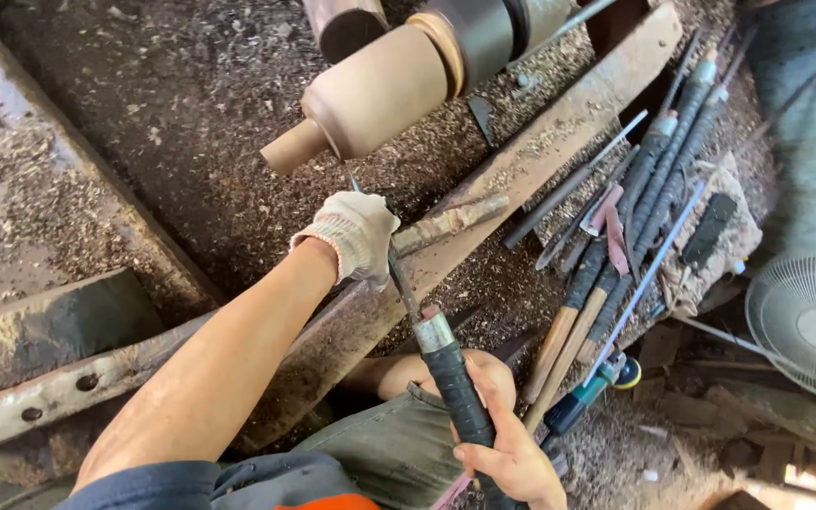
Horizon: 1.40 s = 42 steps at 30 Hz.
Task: The person sits at a wood lathe and shapes a spinning wooden workpiece, holding a chisel against the rotating wood to cut its profile while steadying the tool with the other hand. They pause to measure the workpiece with a tape measure, then resume cutting with the chisel.
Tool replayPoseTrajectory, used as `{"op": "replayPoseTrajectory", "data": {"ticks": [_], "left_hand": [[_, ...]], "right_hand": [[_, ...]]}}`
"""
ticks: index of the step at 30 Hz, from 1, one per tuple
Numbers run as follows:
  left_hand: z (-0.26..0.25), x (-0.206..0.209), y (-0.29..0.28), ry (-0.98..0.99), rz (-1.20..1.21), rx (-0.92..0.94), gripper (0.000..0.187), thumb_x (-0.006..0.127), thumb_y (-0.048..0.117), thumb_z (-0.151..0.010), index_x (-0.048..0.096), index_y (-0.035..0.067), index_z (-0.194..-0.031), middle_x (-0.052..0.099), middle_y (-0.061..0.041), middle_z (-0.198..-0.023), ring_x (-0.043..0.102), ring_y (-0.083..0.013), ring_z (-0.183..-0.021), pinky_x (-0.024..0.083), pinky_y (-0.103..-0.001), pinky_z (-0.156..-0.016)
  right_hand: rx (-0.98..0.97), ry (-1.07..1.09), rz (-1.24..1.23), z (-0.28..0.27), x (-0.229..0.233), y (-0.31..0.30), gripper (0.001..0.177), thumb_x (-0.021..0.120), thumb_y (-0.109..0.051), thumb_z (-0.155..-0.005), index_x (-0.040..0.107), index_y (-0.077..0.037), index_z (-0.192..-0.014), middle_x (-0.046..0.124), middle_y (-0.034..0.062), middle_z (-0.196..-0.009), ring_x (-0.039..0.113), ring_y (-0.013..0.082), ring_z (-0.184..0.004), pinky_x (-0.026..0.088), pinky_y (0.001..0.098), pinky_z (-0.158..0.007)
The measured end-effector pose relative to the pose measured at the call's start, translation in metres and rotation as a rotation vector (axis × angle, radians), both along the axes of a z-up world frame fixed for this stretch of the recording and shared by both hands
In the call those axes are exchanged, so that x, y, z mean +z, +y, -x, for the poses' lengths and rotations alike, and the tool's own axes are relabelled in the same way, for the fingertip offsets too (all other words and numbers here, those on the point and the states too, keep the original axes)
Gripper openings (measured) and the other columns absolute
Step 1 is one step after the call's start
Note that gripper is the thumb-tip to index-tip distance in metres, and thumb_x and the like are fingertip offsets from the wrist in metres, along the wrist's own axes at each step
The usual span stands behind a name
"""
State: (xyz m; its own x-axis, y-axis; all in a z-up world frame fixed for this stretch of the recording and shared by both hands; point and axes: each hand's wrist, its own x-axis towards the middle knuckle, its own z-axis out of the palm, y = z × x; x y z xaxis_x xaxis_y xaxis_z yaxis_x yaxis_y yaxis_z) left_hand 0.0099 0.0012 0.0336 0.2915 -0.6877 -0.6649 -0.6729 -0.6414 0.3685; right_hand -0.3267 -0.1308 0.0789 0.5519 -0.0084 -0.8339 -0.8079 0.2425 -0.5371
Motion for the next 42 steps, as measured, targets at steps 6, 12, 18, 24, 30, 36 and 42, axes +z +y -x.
{"op": "replayPoseTrajectory", "data": {"ticks": [6,12,18,24,30,36,42], "left_hand": [[-0.004,-0.003,-0.004,0.026,0.004,-0.073,0.048,0.090,0.040,-0.061,0.080,0.007,-0.095,0.076,-0.014,-0.090,0.076,-0.0311,-0.086,0.061,-0.041,-0.078],[-0.010,-0.005,-0.005,0.022,0.046,-0.182,0.060,0.092,0.047,-0.061,0.077,0.007,-0.103,0.075,-0.014,-0.100,0.075,-0.0329,-0.093,0.061,-0.042,-0.081],[-0.009,-0.016,-0.005,-0.019,0.134,-0.241,0.069,0.093,0.046,-0.059,0.071,0.008,-0.114,0.071,-0.015,-0.110,0.072,-0.0336,-0.101,0.059,-0.043,-0.085],[-0.007,-0.022,-0.006,-0.030,0.160,-0.212,0.055,0.086,0.032,-0.063,0.072,0.010,-0.112,0.071,-0.015,-0.109,0.072,-0.0337,-0.100,0.060,-0.042,-0.084],[-0.010,-0.006,-0.007,0.009,0.044,-0.178,0.054,0.088,0.041,-0.063,0.078,0.008,-0.104,0.075,-0.015,-0.103,0.075,-0.0328,-0.096,0.061,-0.042,-0.083],[-0.007,-0.012,-0.009,0.000,0.022,-0.157,0.054,0.090,0.046,-0.063,0.079,0.011,-0.102,0.076,-0.011,-0.098,0.075,-0.0305,-0.091,0.061,-0.042,-0.079],[-0.004,-0.010,-0.007,-0.015,-0.012,-0.128,0.052,0.090,0.048,-0.064,0.079,0.012,-0.099,0.077,-0.010,-0.093,0.076,-0.0291,-0.088,0.061,-0.042,-0.076]], "right_hand": [[-0.123,-0.058,-0.021,0.010,0.005,0.036,0.107,0.071,0.009,-0.077,0.014,-0.022,-0.163,0.061,0.0099,-0.093,0.061,0.0150,-0.070,0.053,0.0293,-0.059],[-0.229,-0.096,-0.038,0.008,0.009,0.067,0.108,0.069,0.010,-0.078,0.013,-0.023,-0.164,0.060,0.0117,-0.092,0.059,0.0161,-0.067,0.053,0.0304,-0.060],[-0.291,-0.081,-0.015,0.008,0.004,0.090,0.111,0.068,0.009,-0.078,0.009,-0.028,-0.166,0.061,0.0115,-0.094,0.061,0.0158,-0.066,0.054,0.0304,-0.058],[-0.276,-0.043,-0.022,0.012,0.000,0.086,0.113,0.068,0.009,-0.077,0.008,-0.031,-0.164,0.061,0.0117,-0.093,0.062,0.0170,-0.061,0.054,0.0313,-0.053],[-0.207,-0.095,-0.013,0.015,0.002,0.064,0.109,0.069,0.010,-0.079,0.010,-0.024,-0.164,0.061,0.0114,-0.095,0.060,0.0145,-0.068,0.054,0.0293,-0.058],[-0.153,-0.062,-0.034,0.004,0.010,0.043,0.110,0.069,0.011,-0.078,0.012,-0.023,-0.166,0.061,0.0105,-0.094,0.060,0.0157,-0.065,0.052,0.0289,-0.055],[-0.094,-0.032,-0.035,0.009,0.005,0.026,0.110,0.069,0.010,-0.078,0.012,-0.023,-0.166,0.061,0.0099,-0.093,0.060,0.0147,-0.067,0.052,0.0283,-0.056]]}}
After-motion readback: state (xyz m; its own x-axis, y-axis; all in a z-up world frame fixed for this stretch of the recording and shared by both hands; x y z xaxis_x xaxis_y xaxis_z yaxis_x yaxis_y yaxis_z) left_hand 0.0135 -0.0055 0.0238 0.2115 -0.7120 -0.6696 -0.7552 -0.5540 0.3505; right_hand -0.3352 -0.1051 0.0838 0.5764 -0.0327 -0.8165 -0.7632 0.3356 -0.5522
